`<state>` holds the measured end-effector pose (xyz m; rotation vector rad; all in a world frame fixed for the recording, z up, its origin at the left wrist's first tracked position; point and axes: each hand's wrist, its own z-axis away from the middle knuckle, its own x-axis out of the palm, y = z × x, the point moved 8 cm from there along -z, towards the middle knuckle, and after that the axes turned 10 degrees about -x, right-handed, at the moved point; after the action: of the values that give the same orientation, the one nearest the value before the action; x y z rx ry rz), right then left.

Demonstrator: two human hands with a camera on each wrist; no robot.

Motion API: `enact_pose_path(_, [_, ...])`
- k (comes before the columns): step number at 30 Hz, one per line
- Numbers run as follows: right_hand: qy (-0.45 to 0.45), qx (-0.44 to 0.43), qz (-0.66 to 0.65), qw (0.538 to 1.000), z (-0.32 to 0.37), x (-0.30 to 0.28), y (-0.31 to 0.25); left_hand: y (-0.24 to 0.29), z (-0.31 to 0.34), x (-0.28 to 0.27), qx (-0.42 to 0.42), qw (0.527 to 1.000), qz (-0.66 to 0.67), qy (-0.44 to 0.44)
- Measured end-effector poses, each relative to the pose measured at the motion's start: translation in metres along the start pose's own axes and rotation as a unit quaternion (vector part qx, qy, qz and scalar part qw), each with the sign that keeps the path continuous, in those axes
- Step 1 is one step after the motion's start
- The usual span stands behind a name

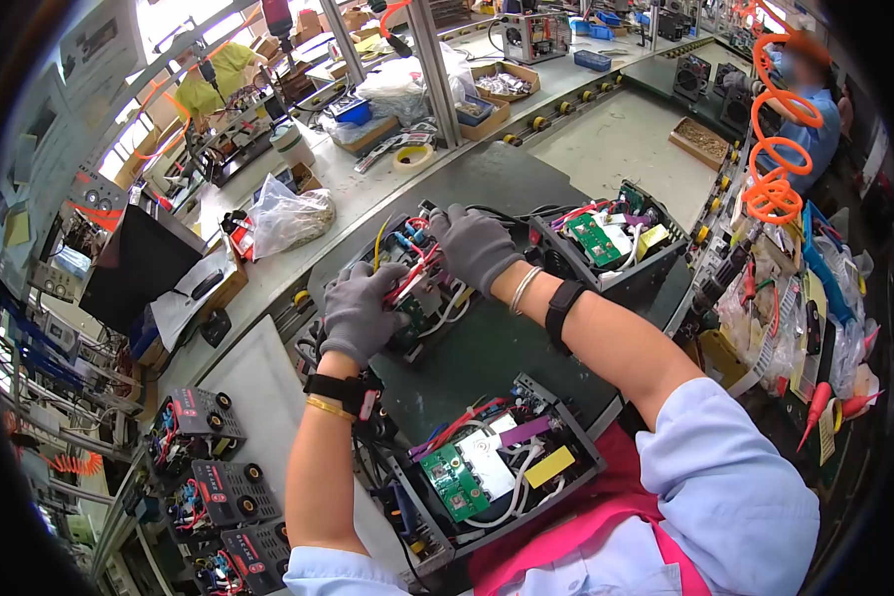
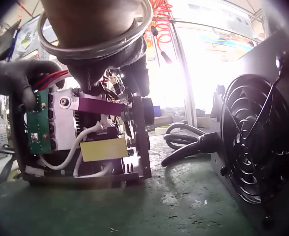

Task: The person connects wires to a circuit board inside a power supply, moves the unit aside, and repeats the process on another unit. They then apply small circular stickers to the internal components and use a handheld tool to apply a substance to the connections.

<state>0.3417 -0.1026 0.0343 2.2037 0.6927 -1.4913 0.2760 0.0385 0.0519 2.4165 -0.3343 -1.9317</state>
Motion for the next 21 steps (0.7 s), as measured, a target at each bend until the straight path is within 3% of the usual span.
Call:
enact_pose_path(4, [-0.014, 0.000, -0.081, 0.997, 0.011, -0.006, 0.005, -0.002, 0.002, -0.001, -0.024, 1.000, 0.010, -0.013])
enact_pose_path(7, [0.155, -0.045, -0.042, 0.986, 0.046, -0.055, -0.001, 0.003, 0.011, -0.016, -0.005, 0.995, 0.053, 0.083])
enact_pose_path(8, [0.111, -0.049, -0.128, 0.984, 0.058, -0.072, 0.002, 0.001, 0.013, -0.021, -0.011, 0.992, 0.104, 0.070])
enact_pose_path(11, [-0.022, -0.073, -0.288, 0.955, 0.108, -0.089, 0.003, -0.007, 0.041, -0.052, 0.018, 0.953, 0.255, 0.162])
enact_pose_path(12, [-0.066, -0.079, -0.323, 0.941, 0.129, -0.089, 0.001, 0.002, 0.062, -0.071, 0.033, 0.952, 0.246, 0.179])
enact_pose_path(14, [-0.155, -0.079, -0.345, 0.922, 0.172, -0.076, -0.003, -0.019, 0.096, -0.054, -0.001, 0.917, 0.388, 0.093])
enact_pose_path(15, [-0.200, -0.074, -0.334, 0.918, 0.192, -0.068, -0.006, -0.021, 0.119, -0.044, -0.058, 0.915, 0.398, 0.005])
enact_pose_path(16, [-0.240, -0.059, -0.328, 0.912, 0.209, -0.057, -0.007, -0.018, 0.143, -0.032, -0.071, 0.855, 0.510, -0.060])
enact_pose_path(18, [-0.309, -0.031, -0.320, 0.895, 0.238, -0.030, -0.012, -0.019, 0.184, 0.000, -0.111, 0.880, 0.445, -0.126])
enact_pose_path(21, [-0.345, 0.063, -0.507, 0.788, 0.251, -0.017, -0.028, -0.019, 0.221, 0.039, -0.157, 0.895, 0.376, -0.180])
